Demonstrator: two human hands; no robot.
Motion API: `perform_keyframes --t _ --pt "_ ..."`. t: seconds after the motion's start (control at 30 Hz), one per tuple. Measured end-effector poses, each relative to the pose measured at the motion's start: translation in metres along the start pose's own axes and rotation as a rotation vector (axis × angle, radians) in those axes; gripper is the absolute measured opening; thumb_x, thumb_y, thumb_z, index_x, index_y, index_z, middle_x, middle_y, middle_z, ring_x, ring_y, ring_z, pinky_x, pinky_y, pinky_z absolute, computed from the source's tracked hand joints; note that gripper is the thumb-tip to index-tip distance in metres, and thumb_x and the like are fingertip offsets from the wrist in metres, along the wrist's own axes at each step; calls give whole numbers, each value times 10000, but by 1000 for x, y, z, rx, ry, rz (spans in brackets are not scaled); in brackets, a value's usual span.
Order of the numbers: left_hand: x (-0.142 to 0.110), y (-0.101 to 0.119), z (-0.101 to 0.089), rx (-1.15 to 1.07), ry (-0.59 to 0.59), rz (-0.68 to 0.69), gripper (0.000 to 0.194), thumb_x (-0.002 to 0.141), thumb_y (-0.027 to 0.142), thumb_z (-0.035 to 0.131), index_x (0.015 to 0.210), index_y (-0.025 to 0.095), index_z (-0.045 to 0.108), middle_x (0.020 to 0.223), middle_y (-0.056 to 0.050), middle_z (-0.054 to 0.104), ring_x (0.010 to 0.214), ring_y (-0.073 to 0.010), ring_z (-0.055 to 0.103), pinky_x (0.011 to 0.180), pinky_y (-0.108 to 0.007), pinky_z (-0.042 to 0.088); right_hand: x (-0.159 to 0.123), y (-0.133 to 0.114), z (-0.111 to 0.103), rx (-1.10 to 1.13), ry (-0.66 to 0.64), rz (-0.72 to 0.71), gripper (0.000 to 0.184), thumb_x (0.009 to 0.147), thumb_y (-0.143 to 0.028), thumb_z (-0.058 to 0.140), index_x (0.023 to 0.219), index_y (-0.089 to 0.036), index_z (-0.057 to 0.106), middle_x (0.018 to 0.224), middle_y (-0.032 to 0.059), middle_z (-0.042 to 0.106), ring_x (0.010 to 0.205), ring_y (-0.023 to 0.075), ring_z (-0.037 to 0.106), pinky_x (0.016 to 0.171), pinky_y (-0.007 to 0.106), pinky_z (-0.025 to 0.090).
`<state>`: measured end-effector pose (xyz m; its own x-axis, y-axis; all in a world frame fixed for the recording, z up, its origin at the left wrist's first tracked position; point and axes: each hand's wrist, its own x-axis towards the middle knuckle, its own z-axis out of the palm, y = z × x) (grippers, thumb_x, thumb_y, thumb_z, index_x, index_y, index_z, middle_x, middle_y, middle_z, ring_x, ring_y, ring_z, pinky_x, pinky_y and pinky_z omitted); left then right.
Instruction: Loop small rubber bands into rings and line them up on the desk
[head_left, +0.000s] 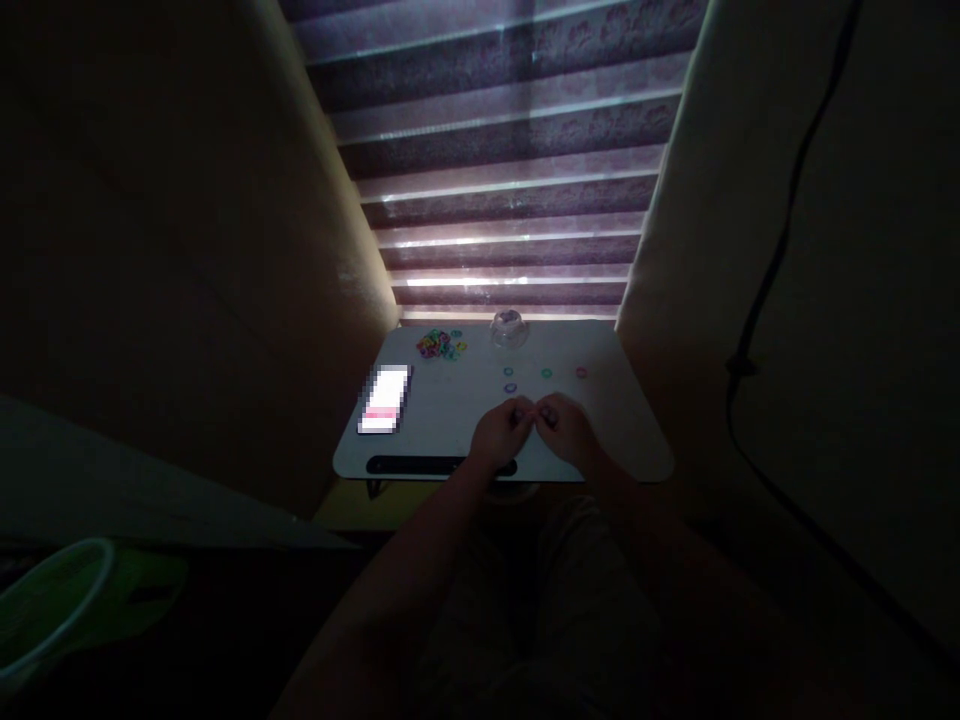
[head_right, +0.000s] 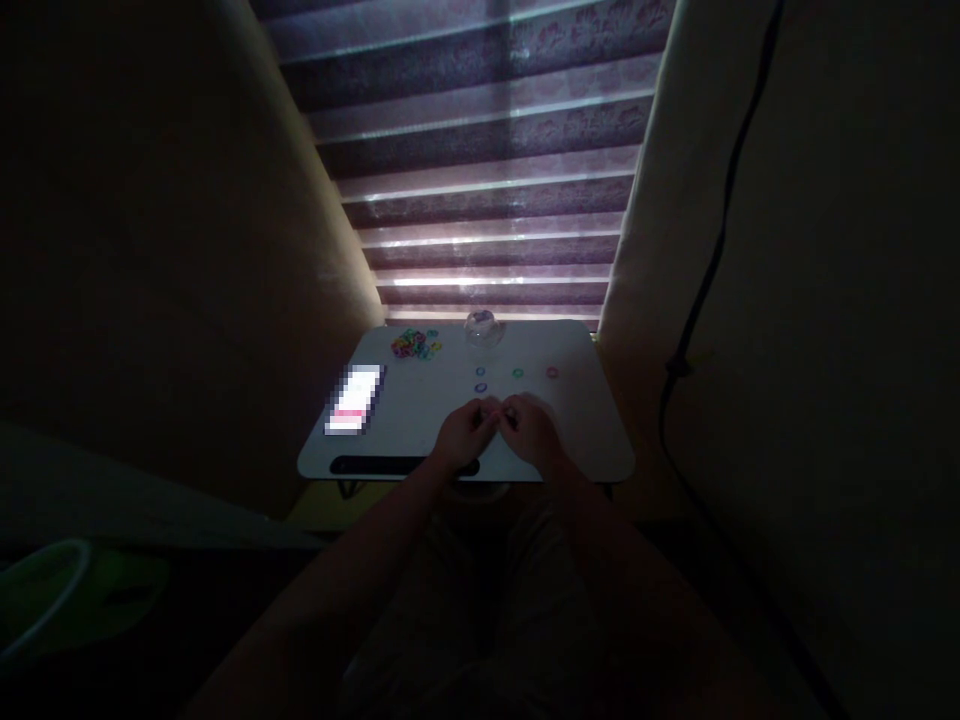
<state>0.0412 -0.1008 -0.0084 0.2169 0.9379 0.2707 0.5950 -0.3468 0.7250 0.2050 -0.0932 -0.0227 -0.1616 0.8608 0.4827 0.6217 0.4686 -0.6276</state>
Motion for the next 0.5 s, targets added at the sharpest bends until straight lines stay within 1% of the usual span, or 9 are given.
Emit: perform_keyframes --t 0.13,0.23,0.33,0.4,0.5 --pt "0 2 -1 4 7 14 234 880 404 544 912 198 650 793 -2 679 704 -130 589 667 -237 441 0 1 1 -38 -5 -12 110 826 -262 549 739 -200 577 665 5 538 619 139 480 592 260 348" --pt "1 1 0 -73 11 49 195 885 344 539 946 199 654 871 -8 695 764 -126 610 724 -237 469 1 3 2 -62 -1 -23 130 839 -276 544 743 -196 583 671 10 540 625 142 478 595 263 345" --pt "1 0 1 -109 19 64 200 886 312 532 1003 202 652 955 -24 699 829 -134 619 775 -249 480 1 5 3 -67 -12 -25 145 852 -283 531 753 -194 588 678 14 551 628 142 481 593 261 343" --pt "1 -1 1 -93 20 64 207 887 324 530 1003 204 653 947 -29 698 825 -138 615 771 -254 477 1 6 3 -61 -19 -18 135 847 -278 534 757 -195 592 680 16 559 633 142 487 592 258 345" --pt "1 -1 1 -44 13 59 215 889 363 528 956 202 653 880 -20 687 779 -137 602 732 -251 464 0 5 4 -58 -14 -7 111 824 -272 558 750 -196 592 675 14 560 633 143 492 593 257 350"
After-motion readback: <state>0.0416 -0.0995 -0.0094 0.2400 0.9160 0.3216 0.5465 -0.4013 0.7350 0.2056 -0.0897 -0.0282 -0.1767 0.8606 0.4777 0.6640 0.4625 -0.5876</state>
